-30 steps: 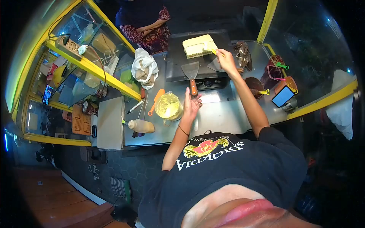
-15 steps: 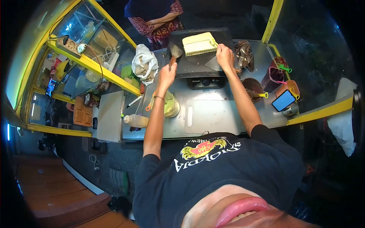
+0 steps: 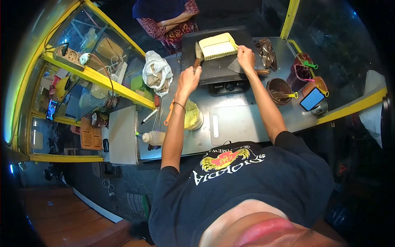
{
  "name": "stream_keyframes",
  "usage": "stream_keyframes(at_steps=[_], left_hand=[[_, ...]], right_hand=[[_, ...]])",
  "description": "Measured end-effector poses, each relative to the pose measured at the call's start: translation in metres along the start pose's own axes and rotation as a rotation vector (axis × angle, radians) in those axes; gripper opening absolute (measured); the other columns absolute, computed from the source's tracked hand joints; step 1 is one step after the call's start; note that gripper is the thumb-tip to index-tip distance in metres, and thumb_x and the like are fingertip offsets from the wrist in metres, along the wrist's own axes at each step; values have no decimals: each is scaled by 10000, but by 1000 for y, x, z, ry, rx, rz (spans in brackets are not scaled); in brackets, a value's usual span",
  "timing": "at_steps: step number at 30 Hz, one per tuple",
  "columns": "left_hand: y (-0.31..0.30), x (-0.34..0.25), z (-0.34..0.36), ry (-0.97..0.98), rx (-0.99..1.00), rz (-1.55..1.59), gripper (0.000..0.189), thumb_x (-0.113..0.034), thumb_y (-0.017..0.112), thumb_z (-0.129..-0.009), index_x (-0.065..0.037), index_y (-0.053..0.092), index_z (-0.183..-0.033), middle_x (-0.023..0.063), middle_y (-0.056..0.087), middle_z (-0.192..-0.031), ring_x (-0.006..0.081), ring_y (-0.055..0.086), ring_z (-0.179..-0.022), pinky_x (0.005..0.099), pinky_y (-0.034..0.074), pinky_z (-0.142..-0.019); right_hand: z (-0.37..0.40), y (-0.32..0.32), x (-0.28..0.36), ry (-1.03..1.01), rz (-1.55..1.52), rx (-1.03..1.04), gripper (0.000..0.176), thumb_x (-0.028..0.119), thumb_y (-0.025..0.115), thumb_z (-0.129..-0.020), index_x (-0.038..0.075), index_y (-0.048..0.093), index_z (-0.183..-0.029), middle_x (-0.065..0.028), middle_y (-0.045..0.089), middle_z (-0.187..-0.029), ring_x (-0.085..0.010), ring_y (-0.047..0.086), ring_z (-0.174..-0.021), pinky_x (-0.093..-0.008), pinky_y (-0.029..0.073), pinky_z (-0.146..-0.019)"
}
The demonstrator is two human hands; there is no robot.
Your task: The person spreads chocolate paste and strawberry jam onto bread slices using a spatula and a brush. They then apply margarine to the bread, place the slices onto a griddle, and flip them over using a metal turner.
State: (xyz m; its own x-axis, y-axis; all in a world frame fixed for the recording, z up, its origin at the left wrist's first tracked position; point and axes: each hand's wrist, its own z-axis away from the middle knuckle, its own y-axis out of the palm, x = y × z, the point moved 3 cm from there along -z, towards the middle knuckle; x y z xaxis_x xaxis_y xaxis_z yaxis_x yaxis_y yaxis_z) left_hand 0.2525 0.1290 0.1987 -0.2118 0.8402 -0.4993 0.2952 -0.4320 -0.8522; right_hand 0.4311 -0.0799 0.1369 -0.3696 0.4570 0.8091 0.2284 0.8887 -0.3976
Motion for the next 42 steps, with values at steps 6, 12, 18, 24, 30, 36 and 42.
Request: stream_keyframes(at_steps=[6, 12, 18, 24, 30, 36, 42], left_hand=[[8, 4, -3, 34, -60, 23, 521, -438, 472, -953, 35, 643, -817, 282, 636, -731, 468, 642, -777, 513, 480, -694], [0, 6, -6, 2, 20, 37, 516, -436, 492, -943, 42, 678, -886, 321, 650, -837, 480, 644, -844, 534, 498, -776], [-6, -4, -14, -3, 28, 46, 544, -435, 478, -933, 68, 674, -868, 324, 650, -845, 477, 647, -864, 533, 496, -785], [-8, 5, -6, -19, 95, 157, 542, -430, 472, -938, 67, 672, -855, 336, 643, -847, 479, 644, -867, 521, 493, -796], [-11, -8, -8, -66, 51, 28, 538, -417, 465, -942, 69, 681, -859, 337, 642, -848, 477, 646, -872, 521, 495, -815], [-8, -26, 6, 24, 46, -16, 518, -418, 472, -951, 42, 687, -849, 325, 646, -839, 486, 644, -843, 525, 496, -806], [-18, -2, 7, -120, 63, 193, 563, -458, 437, -948, 16, 676, -759, 189, 654, -637, 385, 679, -724, 476, 505, -731]], right_hand=[[48, 48, 34, -167, -250, 298, 322, 285, 512, -924, 49, 725, -981, -236, 683, -905, -407, 665, -934, -454, 519, -821], [12, 8, 20, 2, 53, 19, 358, 280, 446, -950, 61, 718, -871, -241, 668, -862, -429, 665, -842, -502, 523, -740], [40, 37, 47, -94, -128, 316, 304, 271, 494, -921, 87, 732, -964, -237, 671, -898, -414, 667, -897, -469, 519, -789], [32, -10, 26, -24, 273, 281, 324, 305, 502, -950, 92, 730, -1040, -212, 694, -935, -397, 679, -881, -457, 534, -757], [40, -9, 45, -132, -129, 158, 292, 262, 502, -939, 67, 718, -916, -219, 675, -891, -419, 659, -875, -506, 513, -740], [46, 19, 33, -78, -58, 192, 345, 301, 490, -946, 38, 713, -927, -265, 656, -864, -475, 639, -860, -518, 516, -752], [31, 9, 53, -39, 84, 198, 307, 283, 520, -953, 58, 714, -1030, -243, 670, -882, -419, 662, -866, -472, 522, -733]])
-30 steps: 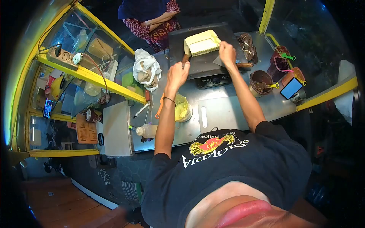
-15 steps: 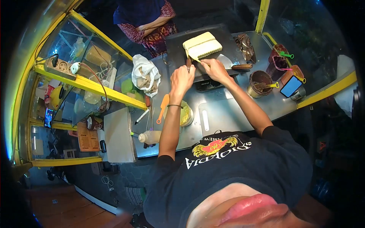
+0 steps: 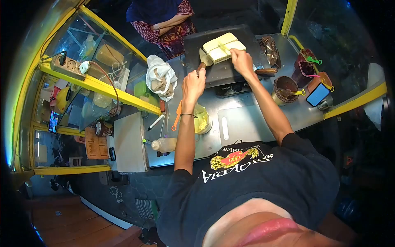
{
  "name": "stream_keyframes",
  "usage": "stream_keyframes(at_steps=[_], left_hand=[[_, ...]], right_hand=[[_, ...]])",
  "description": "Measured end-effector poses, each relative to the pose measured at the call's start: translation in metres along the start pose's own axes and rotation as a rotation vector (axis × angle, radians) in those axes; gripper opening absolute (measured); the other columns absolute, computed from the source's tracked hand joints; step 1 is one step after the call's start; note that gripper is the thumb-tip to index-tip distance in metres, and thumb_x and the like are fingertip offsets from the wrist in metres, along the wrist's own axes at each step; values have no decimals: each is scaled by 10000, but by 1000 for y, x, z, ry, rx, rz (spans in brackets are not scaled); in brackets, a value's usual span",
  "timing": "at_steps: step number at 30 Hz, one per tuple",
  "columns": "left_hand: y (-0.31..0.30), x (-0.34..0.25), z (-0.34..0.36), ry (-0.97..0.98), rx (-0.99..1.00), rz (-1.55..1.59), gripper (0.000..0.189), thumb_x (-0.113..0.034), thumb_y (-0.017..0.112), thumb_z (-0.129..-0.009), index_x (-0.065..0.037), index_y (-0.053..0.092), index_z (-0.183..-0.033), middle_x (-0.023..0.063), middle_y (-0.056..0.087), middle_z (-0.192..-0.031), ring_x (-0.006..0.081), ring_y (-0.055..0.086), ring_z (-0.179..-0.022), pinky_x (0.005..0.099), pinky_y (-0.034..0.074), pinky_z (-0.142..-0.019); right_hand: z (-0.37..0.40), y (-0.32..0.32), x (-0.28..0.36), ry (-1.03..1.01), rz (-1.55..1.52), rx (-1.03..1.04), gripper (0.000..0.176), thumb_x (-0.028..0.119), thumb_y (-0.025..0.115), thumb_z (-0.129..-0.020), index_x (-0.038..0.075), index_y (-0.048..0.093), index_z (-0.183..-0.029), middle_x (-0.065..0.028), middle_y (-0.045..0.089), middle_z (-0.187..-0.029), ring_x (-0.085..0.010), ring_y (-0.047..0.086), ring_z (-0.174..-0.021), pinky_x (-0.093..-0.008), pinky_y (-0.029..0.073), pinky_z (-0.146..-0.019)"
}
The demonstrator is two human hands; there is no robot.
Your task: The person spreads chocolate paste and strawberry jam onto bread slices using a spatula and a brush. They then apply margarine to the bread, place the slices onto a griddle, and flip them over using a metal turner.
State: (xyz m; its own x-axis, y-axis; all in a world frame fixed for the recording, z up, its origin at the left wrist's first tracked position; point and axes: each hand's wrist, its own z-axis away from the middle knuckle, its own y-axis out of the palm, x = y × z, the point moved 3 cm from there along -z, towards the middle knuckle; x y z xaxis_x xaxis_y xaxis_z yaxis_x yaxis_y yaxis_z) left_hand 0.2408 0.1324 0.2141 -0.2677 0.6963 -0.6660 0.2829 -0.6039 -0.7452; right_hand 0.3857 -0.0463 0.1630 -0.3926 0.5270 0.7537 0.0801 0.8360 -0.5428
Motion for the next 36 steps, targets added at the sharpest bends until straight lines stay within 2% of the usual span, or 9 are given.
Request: stream_keyframes(at_steps=[3, 5, 8, 13, 16, 21, 25, 31, 36], left_hand=[[2, 5, -6, -19, 5, 66, 560, -472, 446, -943, -1, 666, -733, 139, 632, -587, 338, 675, -672, 447, 503, -694], [2, 11, -7, -45, -5, 101, 550, -463, 452, -942, -4, 659, -722, 130, 628, -582, 322, 672, -652, 434, 505, -684], [5, 15, -8, -64, -4, 142, 552, -450, 457, -943, 25, 667, -755, 201, 657, -661, 382, 676, -713, 467, 505, -717], [9, 4, -15, 30, -57, -12, 565, -435, 457, -950, 81, 670, -862, 335, 636, -870, 502, 623, -871, 535, 479, -798], [2, 3, -8, 26, -34, -19, 555, -430, 461, -956, 74, 676, -865, 326, 642, -848, 489, 632, -865, 529, 482, -789], [15, -5, -14, 125, -84, -118, 553, -430, 456, -959, 65, 677, -849, 322, 644, -829, 481, 638, -849, 528, 482, -781], [6, 8, -12, 43, -35, -18, 562, -435, 447, -959, 67, 674, -846, 330, 641, -838, 492, 634, -866, 522, 488, -802], [12, 5, -13, 80, -60, -35, 560, -439, 446, -964, 54, 668, -818, 299, 652, -786, 469, 645, -819, 525, 481, -766], [3, 3, -1, 26, -14, 32, 556, -439, 449, -965, 47, 665, -804, 278, 661, -785, 462, 646, -812, 511, 483, -755]], right_hand=[[16, 23, 7, -282, 6, 205, 273, 295, 515, -944, 119, 723, -962, -234, 666, -875, -425, 651, -865, -504, 514, -756], [0, 10, -3, -158, -155, 159, 290, 278, 509, -945, 91, 727, -994, -239, 672, -890, -412, 659, -889, -495, 518, -776], [-18, -15, -24, 17, -50, -100, 313, 277, 520, -947, 51, 726, -1016, -241, 681, -917, -413, 669, -901, -467, 526, -783], [2, 24, -25, -196, -194, 209, 339, 306, 501, -959, 70, 729, -1045, -237, 687, -928, -412, 682, -864, -465, 538, -765], [-20, -25, -35, -8, -44, -132, 328, 322, 485, -962, 101, 724, -1005, -226, 687, -914, -436, 665, -853, -502, 529, -734], [4, 23, -22, -219, -62, 206, 257, 253, 567, -916, 110, 730, -1054, -213, 686, -955, -414, 663, -921, -438, 533, -798], [-24, -23, -43, -5, -166, -164, 309, 278, 511, -931, 74, 743, -926, -194, 696, -902, -387, 682, -870, -449, 535, -720], [11, 4, -14, -198, -305, 141, 300, 293, 547, -930, 55, 721, -988, -230, 670, -901, -375, 693, -847, -456, 522, -722], [-9, -22, -46, -78, 142, -67, 294, 301, 504, -964, 89, 699, -1020, -231, 675, -859, -431, 666, -799, -514, 524, -697]])
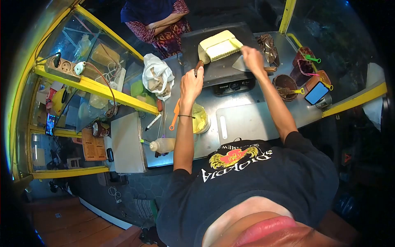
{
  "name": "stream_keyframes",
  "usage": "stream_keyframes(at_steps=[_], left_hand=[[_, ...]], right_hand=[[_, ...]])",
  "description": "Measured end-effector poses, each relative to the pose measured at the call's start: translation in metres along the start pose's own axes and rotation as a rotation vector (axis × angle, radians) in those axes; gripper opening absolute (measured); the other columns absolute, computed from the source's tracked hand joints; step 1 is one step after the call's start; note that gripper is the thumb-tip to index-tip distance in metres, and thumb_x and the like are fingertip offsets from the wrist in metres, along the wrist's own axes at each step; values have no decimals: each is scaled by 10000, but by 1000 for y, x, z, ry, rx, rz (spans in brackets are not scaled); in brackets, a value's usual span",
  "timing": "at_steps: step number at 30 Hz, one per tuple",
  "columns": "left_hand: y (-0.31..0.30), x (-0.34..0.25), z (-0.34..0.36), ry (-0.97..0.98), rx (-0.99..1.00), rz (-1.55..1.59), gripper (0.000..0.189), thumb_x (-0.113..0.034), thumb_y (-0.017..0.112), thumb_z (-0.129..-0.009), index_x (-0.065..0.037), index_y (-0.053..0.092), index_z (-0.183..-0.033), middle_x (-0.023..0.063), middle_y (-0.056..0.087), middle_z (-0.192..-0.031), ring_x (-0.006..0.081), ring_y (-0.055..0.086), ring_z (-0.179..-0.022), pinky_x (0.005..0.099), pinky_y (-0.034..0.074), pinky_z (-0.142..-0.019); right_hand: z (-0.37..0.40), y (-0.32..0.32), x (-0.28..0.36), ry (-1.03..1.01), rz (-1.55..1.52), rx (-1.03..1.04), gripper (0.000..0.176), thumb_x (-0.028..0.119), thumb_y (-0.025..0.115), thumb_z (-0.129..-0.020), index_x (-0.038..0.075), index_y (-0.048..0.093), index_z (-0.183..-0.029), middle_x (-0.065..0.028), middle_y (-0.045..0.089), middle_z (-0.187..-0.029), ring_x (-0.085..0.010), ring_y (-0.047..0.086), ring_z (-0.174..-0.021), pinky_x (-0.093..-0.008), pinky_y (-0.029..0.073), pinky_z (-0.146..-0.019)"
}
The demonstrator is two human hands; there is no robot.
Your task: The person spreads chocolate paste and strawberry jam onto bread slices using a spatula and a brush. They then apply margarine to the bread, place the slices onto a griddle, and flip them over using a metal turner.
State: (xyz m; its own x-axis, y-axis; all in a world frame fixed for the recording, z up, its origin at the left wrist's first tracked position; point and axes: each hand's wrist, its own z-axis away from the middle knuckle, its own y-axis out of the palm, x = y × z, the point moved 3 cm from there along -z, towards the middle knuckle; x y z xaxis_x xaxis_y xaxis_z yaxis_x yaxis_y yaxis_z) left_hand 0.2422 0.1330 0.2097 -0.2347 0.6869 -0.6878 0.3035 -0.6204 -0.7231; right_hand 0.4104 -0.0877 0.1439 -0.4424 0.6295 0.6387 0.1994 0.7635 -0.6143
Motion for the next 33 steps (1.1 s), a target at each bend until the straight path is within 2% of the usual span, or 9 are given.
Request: stream_keyframes(at_steps=[2, 3, 8, 12, 17, 23, 25, 29, 33], left_hand=[[5, -2, -4, 43, -16, -35, 558, -442, 450, -965, 46, 667, -806, 279, 660, -783, 464, 645, -811, 510, 483, -756], [6, -2, -5, 42, -26, -54, 559, -442, 450, -966, 49, 667, -811, 285, 657, -788, 468, 642, -815, 514, 483, -757], [2, 1, -2, -5, -10, -47, 559, -440, 446, -969, 55, 667, -833, 311, 646, -812, 479, 635, -833, 528, 482, -771], [5, -1, -6, 30, -9, -84, 558, -443, 444, -970, 53, 669, -849, 311, 647, -825, 477, 637, -842, 525, 484, -779], [2, 8, -2, 9, -21, -55, 554, -447, 454, -970, 50, 667, -853, 305, 646, -819, 481, 633, -840, 522, 482, -768], [3, 12, 0, -7, -17, -40, 543, -439, 442, -973, 45, 666, -871, 301, 647, -812, 485, 629, -840, 523, 476, -767], [1, 12, 1, -16, -15, -33, 545, -443, 442, -972, 44, 663, -871, 300, 647, -811, 487, 627, -833, 523, 476, -768], [1, 17, 2, 4, -14, -57, 549, -448, 446, -968, 44, 659, -850, 302, 646, -811, 489, 625, -831, 523, 474, -769], [3, 18, 11, 5, -12, -37, 546, -442, 450, -970, 43, 663, -839, 306, 642, -807, 490, 623, -832, 528, 477, -759]], right_hand=[[18, 6, 22, -57, 60, 187, 290, 277, 556, -948, 86, 708, -1105, -214, 690, -943, -409, 676, -856, -462, 543, -746], [25, 3, 34, -187, -74, 143, 261, 274, 531, -948, 110, 700, -1060, -240, 670, -859, -447, 655, -807, -535, 510, -723], [-7, -11, -4, 31, -97, -124, 315, 315, 497, -957, 103, 727, -993, -229, 675, -885, -438, 656, -858, -505, 513, -745], [14, 10, 11, -190, -216, 84, 299, 323, 539, -941, 107, 732, -1018, -222, 675, -919, -427, 651, -882, -478, 524, -736], [-3, -15, 8, -4, -80, -59, 288, 314, 530, -954, 93, 715, -954, -226, 670, -864, -422, 645, -875, -495, 521, -726], [4, -11, 7, -130, -191, 82, 267, 304, 575, -939, 119, 716, -1069, -221, 674, -924, -407, 656, -884, -471, 523, -750], [-6, -25, 7, -121, -115, -154, 260, 296, 563, -944, 105, 717, -1028, -222, 671, -888, -411, 658, -845, -485, 520, -719], [10, -40, 6, -174, 220, 106, 250, 271, 547, -939, 75, 699, -913, -218, 660, -791, -421, 651, -778, -517, 506, -681], [5, -70, 20, -142, 185, -24, 210, 240, 550, -928, 88, 693, -902, -223, 656, -792, -429, 642, -768, -526, 499, -675]])
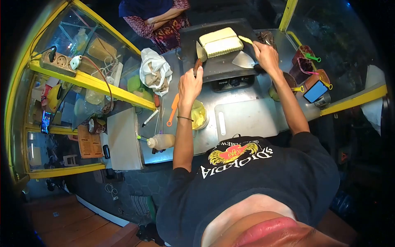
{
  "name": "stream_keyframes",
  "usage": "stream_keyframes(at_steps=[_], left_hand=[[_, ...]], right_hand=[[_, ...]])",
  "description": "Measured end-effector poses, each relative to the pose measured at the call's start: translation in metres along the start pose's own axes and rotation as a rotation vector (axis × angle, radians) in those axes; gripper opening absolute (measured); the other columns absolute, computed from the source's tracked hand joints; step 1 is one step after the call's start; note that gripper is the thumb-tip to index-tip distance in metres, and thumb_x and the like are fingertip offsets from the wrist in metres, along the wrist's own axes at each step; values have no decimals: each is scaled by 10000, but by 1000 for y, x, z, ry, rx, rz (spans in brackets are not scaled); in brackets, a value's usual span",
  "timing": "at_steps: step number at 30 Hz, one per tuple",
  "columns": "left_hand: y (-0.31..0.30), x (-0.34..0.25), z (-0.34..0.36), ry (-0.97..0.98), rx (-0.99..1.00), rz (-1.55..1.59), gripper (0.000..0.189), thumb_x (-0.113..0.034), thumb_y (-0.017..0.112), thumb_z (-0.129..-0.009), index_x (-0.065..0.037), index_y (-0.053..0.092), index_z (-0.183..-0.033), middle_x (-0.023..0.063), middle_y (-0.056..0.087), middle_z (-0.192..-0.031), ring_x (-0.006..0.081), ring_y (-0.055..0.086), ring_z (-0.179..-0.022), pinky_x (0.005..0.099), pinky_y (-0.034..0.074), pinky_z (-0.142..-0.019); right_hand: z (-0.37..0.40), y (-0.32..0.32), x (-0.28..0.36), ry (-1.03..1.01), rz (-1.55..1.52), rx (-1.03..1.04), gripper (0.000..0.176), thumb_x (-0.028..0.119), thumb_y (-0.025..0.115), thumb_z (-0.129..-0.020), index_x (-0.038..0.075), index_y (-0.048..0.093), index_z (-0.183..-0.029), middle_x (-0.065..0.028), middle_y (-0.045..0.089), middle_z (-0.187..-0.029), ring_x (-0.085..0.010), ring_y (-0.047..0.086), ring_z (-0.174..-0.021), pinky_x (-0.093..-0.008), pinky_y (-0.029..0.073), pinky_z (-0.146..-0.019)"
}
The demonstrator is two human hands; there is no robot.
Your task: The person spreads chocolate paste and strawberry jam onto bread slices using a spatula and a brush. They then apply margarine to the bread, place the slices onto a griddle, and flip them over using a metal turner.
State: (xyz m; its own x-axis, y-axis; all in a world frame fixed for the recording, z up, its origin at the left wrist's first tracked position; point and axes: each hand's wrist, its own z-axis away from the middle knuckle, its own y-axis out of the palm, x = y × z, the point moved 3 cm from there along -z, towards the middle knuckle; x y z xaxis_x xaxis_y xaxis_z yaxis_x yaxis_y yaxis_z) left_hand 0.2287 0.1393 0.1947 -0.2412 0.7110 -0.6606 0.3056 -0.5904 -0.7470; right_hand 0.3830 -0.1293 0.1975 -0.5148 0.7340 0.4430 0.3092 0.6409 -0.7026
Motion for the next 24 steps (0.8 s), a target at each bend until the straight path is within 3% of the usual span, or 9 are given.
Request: stream_keyframes(at_steps=[3, 10, 12, 14, 16, 17, 18, 20, 24], left_hand=[[3, -6, 3, 27, -14, -74, 520, -427, 452, -975, 29, 663, -844, 303, 644, -807, 489, 626, -820, 525, 482, -757], [-11, -12, 23, -116, 23, 129, 518, -430, 462, -973, 33, 657, -843, 294, 645, -796, 487, 626, -816, 520, 479, -744], [-5, -6, 18, -23, -57, 38, 522, -438, 468, -970, 34, 656, -853, 290, 644, -786, 483, 627, -803, 516, 477, -734], [3, 10, 10, -7, -92, 39, 523, -433, 466, -974, 41, 648, -852, 288, 639, -772, 480, 625, -787, 516, 474, -727], [10, 22, 13, 11, -133, 72, 510, -457, 458, -981, -22, 635, -782, 75, 586, -565, 209, 604, -540, 356, 452, -555], [16, 26, 11, 49, -134, 103, 508, -453, 460, -985, -22, 628, -778, 76, 576, -559, 207, 598, -536, 353, 449, -551], [17, 23, 14, 35, -130, 103, 508, -453, 460, -985, -22, 628, -778, 76, 576, -559, 207, 598, -536, 353, 449, -551], [16, 7, 17, 6, -75, 138, 509, -396, 466, -982, 63, 641, -846, 305, 628, -780, 480, 621, -793, 519, 469, -713], [22, 14, 14, 6, -109, 154, 500, -388, 477, -980, 63, 641, -842, 313, 620, -778, 481, 619, -784, 517, 469, -707]], right_hand=[[11, 28, -10, -80, 53, 224, 208, 213, 539, -926, 66, 684, -903, -243, 648, -788, -433, 646, -774, -525, 500, -678], [13, -1, 2, -10, -31, 9, 233, 230, 523, -946, 60, 680, -924, -228, 660, -806, -424, 649, -765, -526, 499, -670], [23, 13, 3, -51, -3, 223, 211, 224, 541, -940, 65, 680, -934, -235, 653, -817, -436, 637, -788, -524, 492, -679], [30, 9, 12, -82, -75, 160, 203, 218, 551, -931, 69, 689, -936, -242, 650, -825, -439, 634, -797, -511, 497, -694], [23, 3, 14, -29, -239, 58, 228, 237, 546, -946, 65, 695, -949, -233, 656, -836, -431, 641, -802, -497, 503, -689], [18, 7, 14, -18, -243, 6, 240, 242, 533, -955, 64, 694, -957, -228, 659, -840, -425, 645, -806, -496, 506, -690], [12, 14, 14, -4, -244, -47, 252, 246, 521, -964, 62, 694, -965, -223, 662, -845, -420, 649, -811, -495, 508, -691], [9, 54, 4, 29, -284, -22, 286, 270, 510, -970, 52, 694, -965, -217, 673, -861, -405, 660, -818, -490, 517, -704], [26, 67, 57, -189, -401, 110, 294, 276, 516, -956, 58, 713, -946, -203, 685, -866, -400, 665, -822, -469, 523, -739]])
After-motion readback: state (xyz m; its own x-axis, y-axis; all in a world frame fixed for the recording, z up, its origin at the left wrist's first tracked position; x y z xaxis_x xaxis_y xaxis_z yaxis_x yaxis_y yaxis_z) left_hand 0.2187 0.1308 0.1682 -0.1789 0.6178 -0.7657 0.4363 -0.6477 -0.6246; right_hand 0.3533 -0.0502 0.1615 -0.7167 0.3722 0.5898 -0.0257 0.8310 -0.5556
